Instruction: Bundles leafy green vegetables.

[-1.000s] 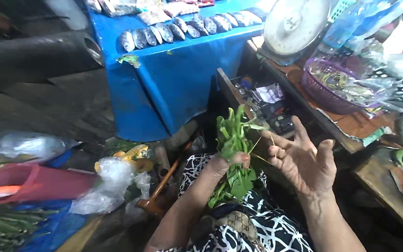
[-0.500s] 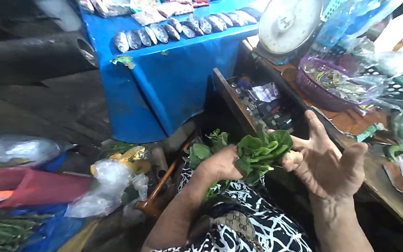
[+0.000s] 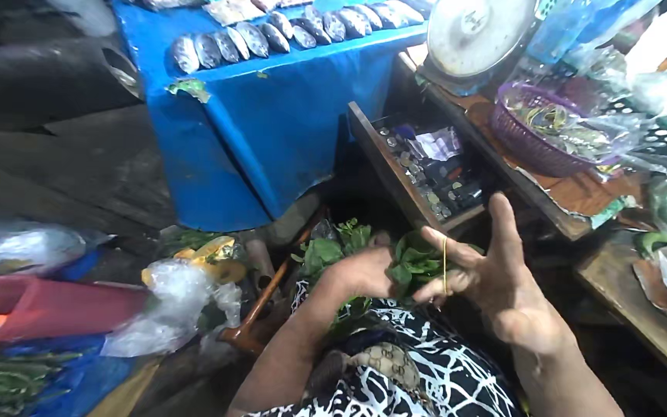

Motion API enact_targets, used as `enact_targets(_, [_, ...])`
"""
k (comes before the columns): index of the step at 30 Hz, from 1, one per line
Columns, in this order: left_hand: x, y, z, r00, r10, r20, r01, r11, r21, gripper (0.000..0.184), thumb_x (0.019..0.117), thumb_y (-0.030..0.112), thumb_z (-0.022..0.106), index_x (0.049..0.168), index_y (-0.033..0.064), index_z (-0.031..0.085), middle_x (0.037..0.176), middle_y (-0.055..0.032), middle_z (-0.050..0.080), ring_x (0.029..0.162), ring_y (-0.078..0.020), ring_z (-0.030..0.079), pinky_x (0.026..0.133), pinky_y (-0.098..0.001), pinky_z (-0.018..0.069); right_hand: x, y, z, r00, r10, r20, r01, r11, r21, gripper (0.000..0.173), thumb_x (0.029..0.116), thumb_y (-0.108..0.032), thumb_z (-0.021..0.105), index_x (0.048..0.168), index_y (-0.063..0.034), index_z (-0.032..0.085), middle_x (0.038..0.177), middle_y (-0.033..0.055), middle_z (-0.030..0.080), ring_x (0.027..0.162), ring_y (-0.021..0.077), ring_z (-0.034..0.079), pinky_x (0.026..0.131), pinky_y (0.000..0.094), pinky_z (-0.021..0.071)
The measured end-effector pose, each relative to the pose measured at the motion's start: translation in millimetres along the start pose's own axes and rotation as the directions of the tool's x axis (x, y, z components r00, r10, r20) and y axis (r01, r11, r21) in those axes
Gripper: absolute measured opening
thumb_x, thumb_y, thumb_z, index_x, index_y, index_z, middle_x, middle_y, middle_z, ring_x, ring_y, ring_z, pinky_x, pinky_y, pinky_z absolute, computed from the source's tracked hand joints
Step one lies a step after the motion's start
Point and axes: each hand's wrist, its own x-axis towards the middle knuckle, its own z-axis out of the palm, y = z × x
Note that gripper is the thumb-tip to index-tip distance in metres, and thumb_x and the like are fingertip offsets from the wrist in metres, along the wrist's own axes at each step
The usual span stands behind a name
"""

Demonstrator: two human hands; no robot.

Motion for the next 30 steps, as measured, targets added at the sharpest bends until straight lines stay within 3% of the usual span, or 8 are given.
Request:
enact_targets(6, [-6,17,0,0.988,-0.132,-0.08,0.151,0.939,0.31,0.034,0.0829,0.032,0.076,0.079,0.0006,0.065,0.089,-0.0185,0.067,0.096,-0.0382,0.064,0.093,-0.0585,0.0454,5,0,-6,0.943,0.207,-0.261,-0.184,0.977,0.11,0.114,0.0919,-0.058,0.068,0.16,-0.0296,-0.019,0.148,0.023,0.053,0.1,0.0353,0.074,0.083,0.045,0.0655])
enact_targets(10, [-8,11,21,0.964,0.092,-0.248,0.026,0.901,0.433,0.027,0.0882,0.031,0.067,0.085,0.0044,0.071,0.087,-0.0144,0.072,0.093,-0.0346,0.068,0.099,-0.0574,0.0426,16,1,0,0.921,0.333,-0.202,-0.327,0.943,0.062,0.113,0.0931,-0.043,0.072,0.162,-0.0223,-0.016,0.146,0.0203,0.053,0.105,0.0324,0.073,0.089,0.047,0.0646])
enact_targets(12, [-4,1,39,0.862,0.319,-0.395,-0.141,0.897,0.419,0.028,0.0914,0.03,0.065,0.086,0.0043,0.072,0.085,-0.014,0.073,0.088,-0.0342,0.071,0.096,-0.0587,0.0474,22,1,12,0.923,0.366,-0.117,-0.375,0.925,-0.058,0.111,0.0938,-0.039,0.071,0.162,-0.0178,-0.014,0.149,0.0171,0.05,0.107,0.025,0.072,0.09,0.0422,0.0645])
enact_targets(15, [-3,-3,40,0.857,0.346,-0.382,-0.174,0.892,0.417,0.026,0.0946,0.03,0.066,0.097,0.0053,0.074,0.094,-0.0149,0.074,0.094,-0.0351,0.071,0.093,-0.0599,0.049,21,1,33,0.941,0.332,0.061,-0.287,0.883,-0.371,0.105,0.0983,-0.039,0.067,0.162,-0.004,-0.008,0.151,0.0188,0.05,0.116,0.0139,0.069,0.098,0.0333,0.0605])
enact_targets(19, [-9,1,3,0.987,-0.051,-0.155,0.052,0.999,0.003,0.033,0.0842,0.013,0.08,0.105,-0.0092,0.068,0.107,-0.0215,0.069,0.105,-0.0324,0.066,0.097,-0.0517,0.0508,7,-1,49,0.94,0.287,0.186,-0.107,0.764,-0.636,0.091,0.0983,-0.038,0.068,0.161,0.0027,0.017,0.143,0.0243,0.056,0.114,0.0196,0.068,0.096,0.0343,0.0573])
enact_targets(22, [-23,-20,8,0.926,0.028,-0.377,-0.261,0.77,-0.582,0.059,0.0681,-0.002,0.084,0.122,0.0032,0.06,0.105,0.0069,0.071,0.098,0.0019,0.067,0.088,-0.0202,0.0573,-5,2,39,0.962,0.27,0.049,-0.152,0.674,-0.722,0.079,0.0995,-0.032,0.066,0.161,-0.0021,0.026,0.138,0.0147,0.063,0.111,0.0148,0.069,0.095,0.0332,0.0581])
enact_targets(26, [-25,-21,18,0.914,0.098,-0.394,-0.379,0.554,-0.741,0.062,0.0713,0.0,0.083,0.126,0.0075,0.056,0.11,0.0114,0.071,0.103,0.0026,0.067,0.094,-0.0192,0.0564,-9,19,8,0.965,0.169,-0.199,-0.257,0.745,-0.616,0.07,0.1021,-0.019,0.061,0.159,0.003,0.025,0.109,0.0038,0.074,0.09,0.0036,0.07,0.082,0.0228,0.06])
enact_targets(30, [-10,-29,34,0.889,0.078,-0.45,-0.438,0.427,-0.791,0.041,0.0775,0.014,0.084,0.114,0.0101,0.066,0.092,0.0063,0.073,0.084,-0.0051,0.07,0.08,-0.0244,0.0597,-7,34,7,0.958,-0.079,-0.275,-0.096,0.817,-0.568,0.053,0.1012,-0.006,0.059,0.147,0.0141,0.04,0.116,0.0134,0.072,0.105,0.0129,0.071,0.096,0.0296,0.0589])
